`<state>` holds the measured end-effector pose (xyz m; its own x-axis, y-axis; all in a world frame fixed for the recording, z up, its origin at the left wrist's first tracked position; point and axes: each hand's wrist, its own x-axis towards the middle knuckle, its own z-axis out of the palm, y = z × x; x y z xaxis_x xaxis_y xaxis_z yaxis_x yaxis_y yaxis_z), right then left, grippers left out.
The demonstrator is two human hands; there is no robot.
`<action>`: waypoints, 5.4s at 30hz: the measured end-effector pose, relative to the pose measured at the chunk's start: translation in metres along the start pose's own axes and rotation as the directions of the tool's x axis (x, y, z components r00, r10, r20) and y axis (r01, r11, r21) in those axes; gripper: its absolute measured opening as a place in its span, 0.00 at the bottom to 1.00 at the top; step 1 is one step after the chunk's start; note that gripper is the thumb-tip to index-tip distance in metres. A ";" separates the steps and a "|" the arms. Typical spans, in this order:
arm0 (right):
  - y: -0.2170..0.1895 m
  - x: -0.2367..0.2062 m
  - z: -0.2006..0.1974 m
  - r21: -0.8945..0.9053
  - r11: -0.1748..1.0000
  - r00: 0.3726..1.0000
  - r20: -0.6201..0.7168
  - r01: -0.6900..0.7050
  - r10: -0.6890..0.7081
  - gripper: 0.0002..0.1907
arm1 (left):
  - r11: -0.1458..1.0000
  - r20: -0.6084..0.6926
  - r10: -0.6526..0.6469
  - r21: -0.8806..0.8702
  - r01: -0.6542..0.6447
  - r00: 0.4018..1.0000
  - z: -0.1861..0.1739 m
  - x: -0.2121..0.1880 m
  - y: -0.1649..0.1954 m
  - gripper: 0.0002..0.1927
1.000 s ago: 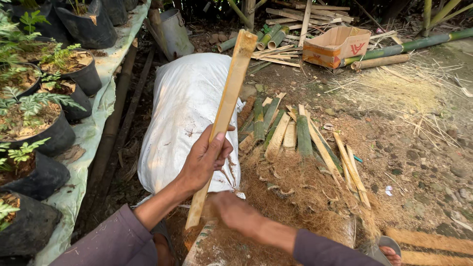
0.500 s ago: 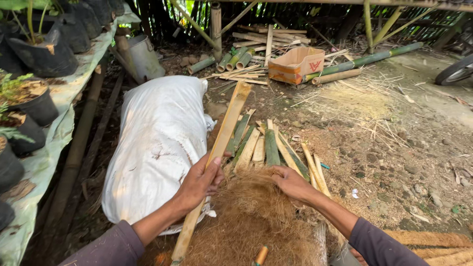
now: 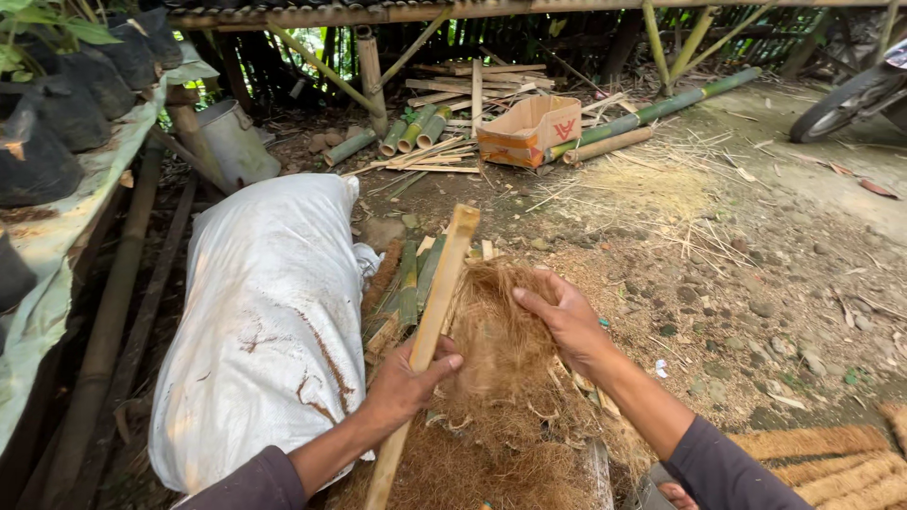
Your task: The person cuts a strip of coconut fiber with shears, then wraps the fiber around a bamboo stick using a spool of twine. The person repeatedly wraps and secures the fiber along the stick's length.
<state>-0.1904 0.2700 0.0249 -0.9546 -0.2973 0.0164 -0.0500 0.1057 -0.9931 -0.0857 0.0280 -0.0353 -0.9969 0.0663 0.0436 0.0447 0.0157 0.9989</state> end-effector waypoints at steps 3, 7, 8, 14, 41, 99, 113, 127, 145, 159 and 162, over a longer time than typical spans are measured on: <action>-0.012 -0.009 0.018 0.051 0.998 0.984 -0.173 -0.030 0.038 0.38 | 0.980 -0.035 -0.046 0.193 0.052 0.998 0.016 0.006 -0.002 0.19; -0.010 -0.018 0.035 -0.183 0.983 0.991 -0.134 0.003 -0.028 0.37 | 0.990 -0.074 0.006 0.139 0.004 0.997 0.024 0.014 0.001 0.17; -0.006 -0.021 0.037 -0.256 0.967 0.995 -0.089 0.020 -0.044 0.38 | 0.993 -0.087 0.003 0.120 0.008 0.996 0.024 0.016 0.001 0.16; 0.013 -0.026 0.046 -0.581 0.814 0.992 0.108 0.014 0.060 0.60 | 0.997 -0.079 0.061 0.046 -0.057 0.995 0.019 0.016 0.003 0.14; -0.007 -0.039 0.055 -0.326 0.942 0.995 0.037 -0.080 0.097 0.13 | 0.984 -0.186 -0.159 0.047 0.170 0.970 -0.001 -0.001 0.029 0.27; -0.040 -0.010 -0.005 -0.176 0.942 0.879 -0.341 0.287 -0.332 0.23 | 0.997 0.335 -0.063 0.058 0.046 0.940 0.002 -0.014 -0.025 0.31; -0.075 -0.037 -0.001 -0.425 0.661 0.776 0.196 0.618 -0.600 0.21 | 0.944 0.328 -0.153 0.327 0.041 0.932 0.038 -0.015 -0.020 0.32; -0.081 -0.039 0.004 -0.565 0.504 0.738 0.326 0.653 -0.590 0.22 | 0.944 0.398 -0.002 0.302 -0.129 0.917 0.024 -0.022 -0.004 0.17; -0.080 -0.048 -0.011 -0.290 0.735 0.739 0.541 0.612 -0.402 0.38 | 0.909 0.449 -0.070 0.396 -0.128 0.891 0.002 -0.040 0.009 0.20; -0.106 -0.079 0.047 -0.590 0.731 0.937 0.270 0.344 -0.223 0.21 | 0.650 0.309 0.550 0.425 -0.630 0.776 -0.034 0.016 0.166 0.44; -0.103 -0.082 0.056 -0.702 0.682 0.976 0.203 0.204 -0.083 0.25 | 0.766 0.474 0.381 0.318 -0.558 0.793 0.000 0.013 0.151 0.41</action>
<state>-0.0905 0.2305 0.1198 -0.8678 -0.4912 0.0746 -0.4348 0.6781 -0.5926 -0.0923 0.0309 0.1161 -0.7428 0.5319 0.4067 0.6117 0.2922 0.7351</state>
